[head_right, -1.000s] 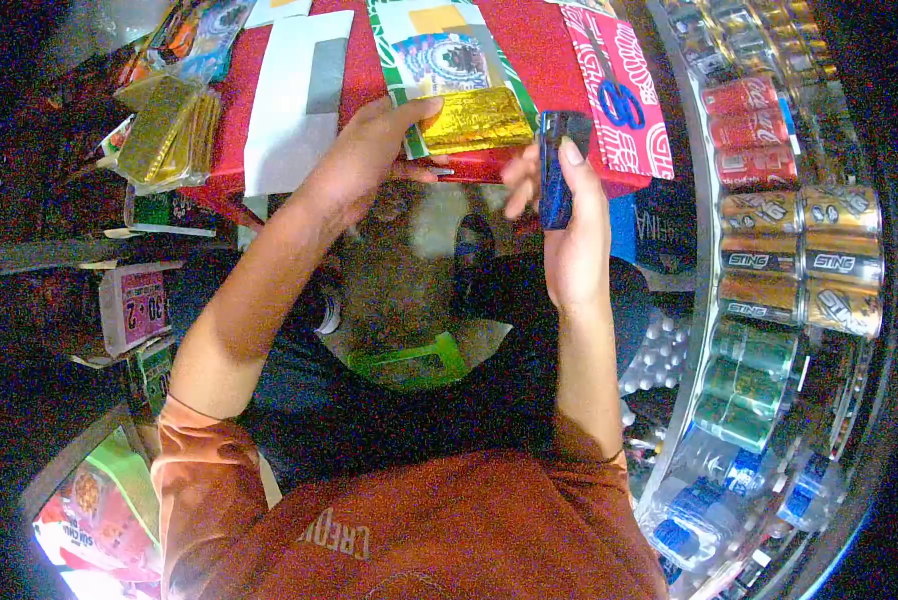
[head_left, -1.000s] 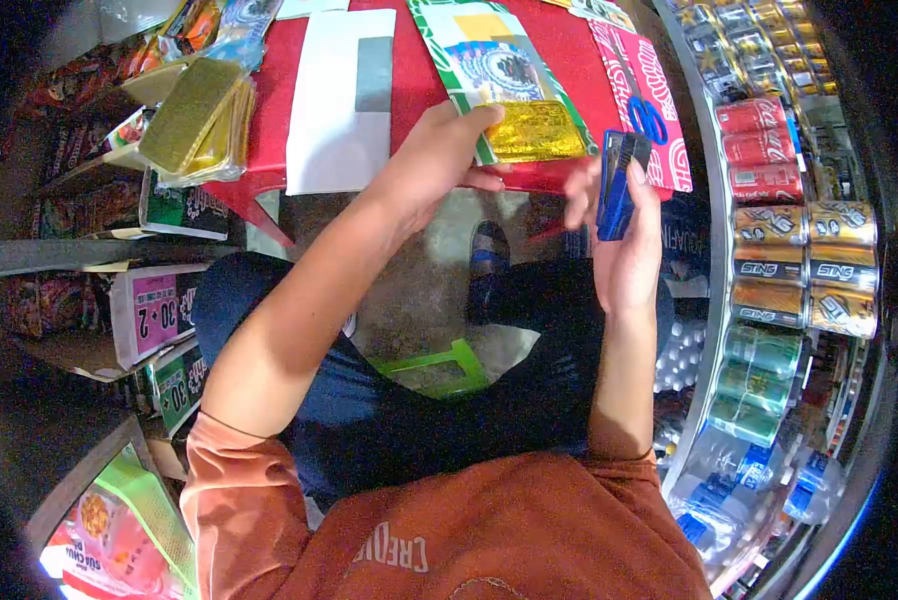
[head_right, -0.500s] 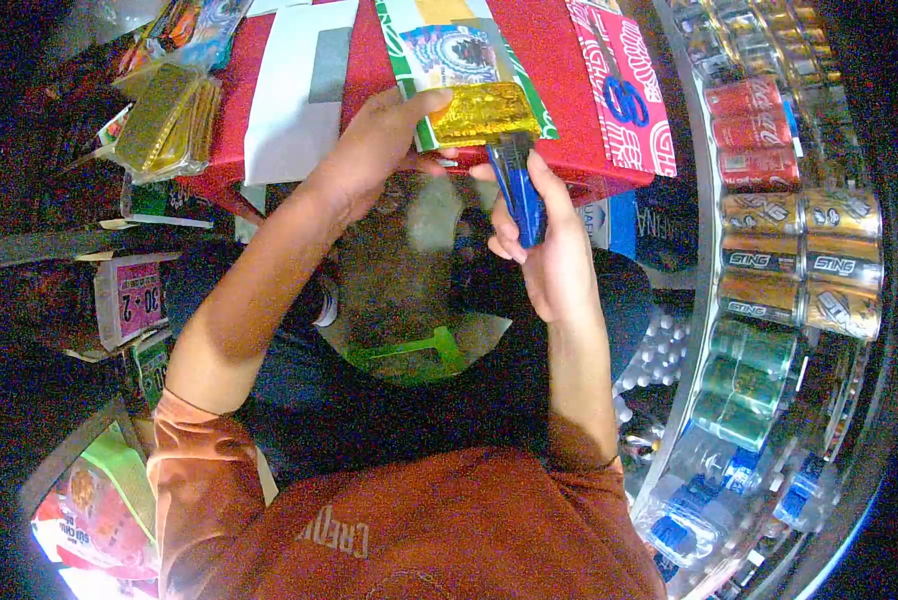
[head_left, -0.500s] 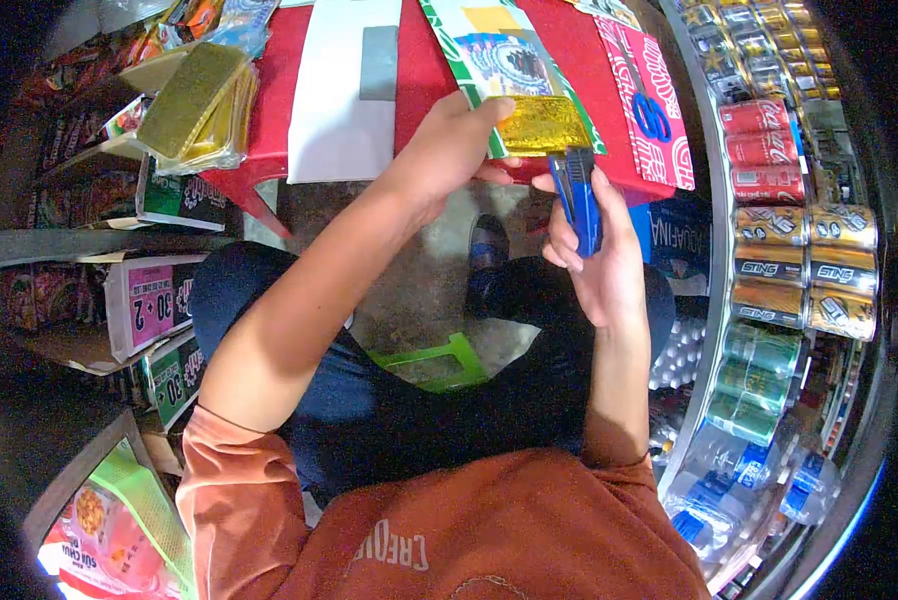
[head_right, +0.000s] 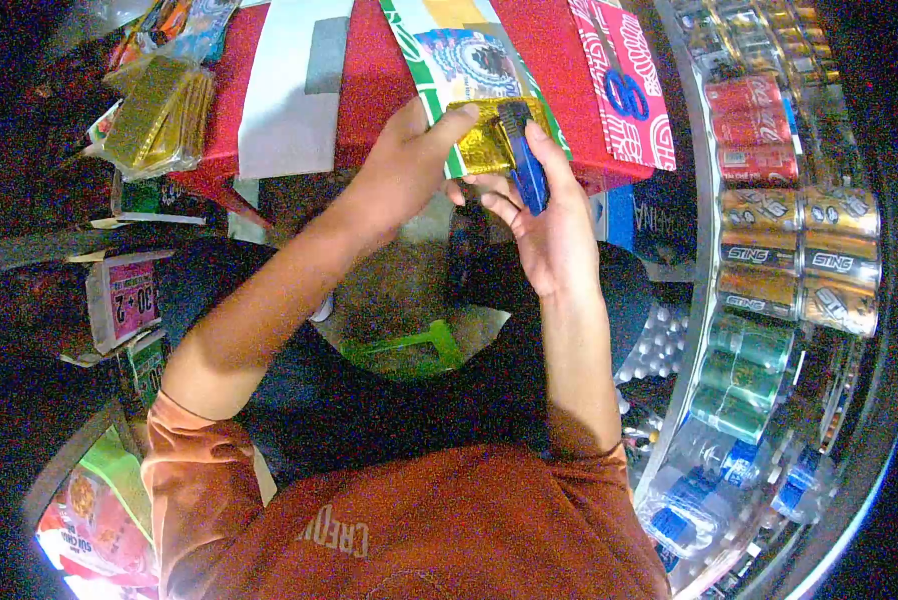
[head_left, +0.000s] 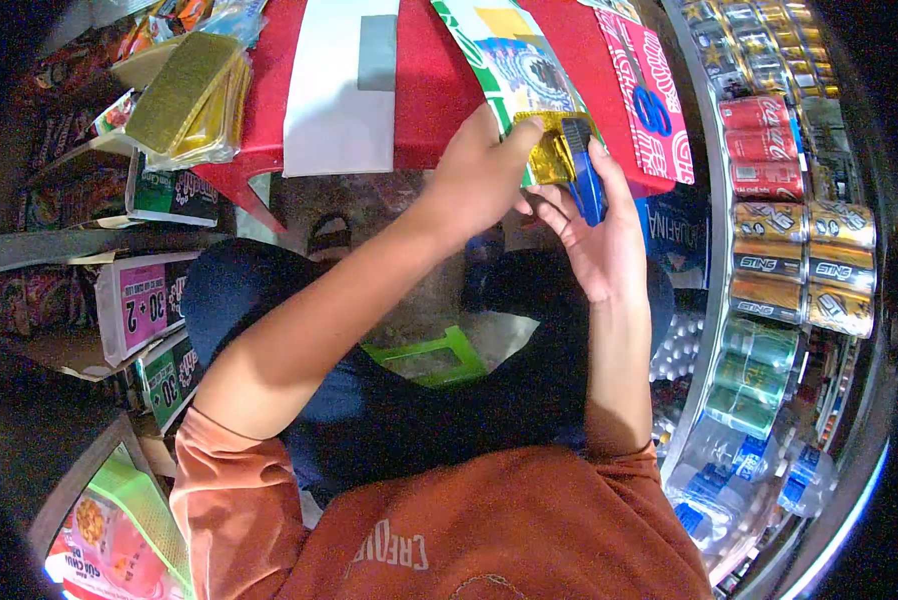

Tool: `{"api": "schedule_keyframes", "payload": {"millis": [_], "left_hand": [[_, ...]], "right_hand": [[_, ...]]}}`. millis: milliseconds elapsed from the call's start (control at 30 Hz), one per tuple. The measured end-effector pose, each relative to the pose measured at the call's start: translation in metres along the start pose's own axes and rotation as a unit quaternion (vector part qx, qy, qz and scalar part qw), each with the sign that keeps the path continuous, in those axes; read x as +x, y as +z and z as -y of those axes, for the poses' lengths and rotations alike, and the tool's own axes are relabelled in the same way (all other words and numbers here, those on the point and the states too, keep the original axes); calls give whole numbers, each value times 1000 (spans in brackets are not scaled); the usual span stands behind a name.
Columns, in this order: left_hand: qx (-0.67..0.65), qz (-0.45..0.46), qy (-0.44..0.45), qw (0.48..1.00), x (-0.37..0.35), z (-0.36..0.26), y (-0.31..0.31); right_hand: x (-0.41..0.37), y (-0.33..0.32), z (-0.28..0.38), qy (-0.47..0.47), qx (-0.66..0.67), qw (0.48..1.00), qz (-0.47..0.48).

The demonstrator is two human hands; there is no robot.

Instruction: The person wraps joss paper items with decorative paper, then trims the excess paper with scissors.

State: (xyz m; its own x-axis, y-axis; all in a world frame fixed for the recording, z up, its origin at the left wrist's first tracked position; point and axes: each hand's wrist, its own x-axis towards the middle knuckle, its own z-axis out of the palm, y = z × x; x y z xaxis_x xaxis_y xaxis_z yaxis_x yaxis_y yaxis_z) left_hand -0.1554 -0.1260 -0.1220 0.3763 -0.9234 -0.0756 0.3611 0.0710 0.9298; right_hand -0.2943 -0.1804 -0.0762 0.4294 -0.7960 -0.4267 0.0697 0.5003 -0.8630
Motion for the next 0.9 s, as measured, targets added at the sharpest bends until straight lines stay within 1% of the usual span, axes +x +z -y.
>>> {"api": "schedule_keyframes", "payload": {"millis": [167, 333, 733, 900], "left_hand": [[-1, -26, 30, 999, -2, 9, 5], [0, -51, 42, 998, -7, 14, 15], [-14, -37, 19, 999, -13, 13, 16], [-78, -18, -32, 996, -15, 1, 17]], "right_hand": [[9, -9, -6, -2, 19, 1000, 18], [5, -2, -5, -12, 13, 1000, -3], [12, -9, -9, -38, 2, 999, -13], [13, -14, -11, -58, 4, 998, -17]]}}
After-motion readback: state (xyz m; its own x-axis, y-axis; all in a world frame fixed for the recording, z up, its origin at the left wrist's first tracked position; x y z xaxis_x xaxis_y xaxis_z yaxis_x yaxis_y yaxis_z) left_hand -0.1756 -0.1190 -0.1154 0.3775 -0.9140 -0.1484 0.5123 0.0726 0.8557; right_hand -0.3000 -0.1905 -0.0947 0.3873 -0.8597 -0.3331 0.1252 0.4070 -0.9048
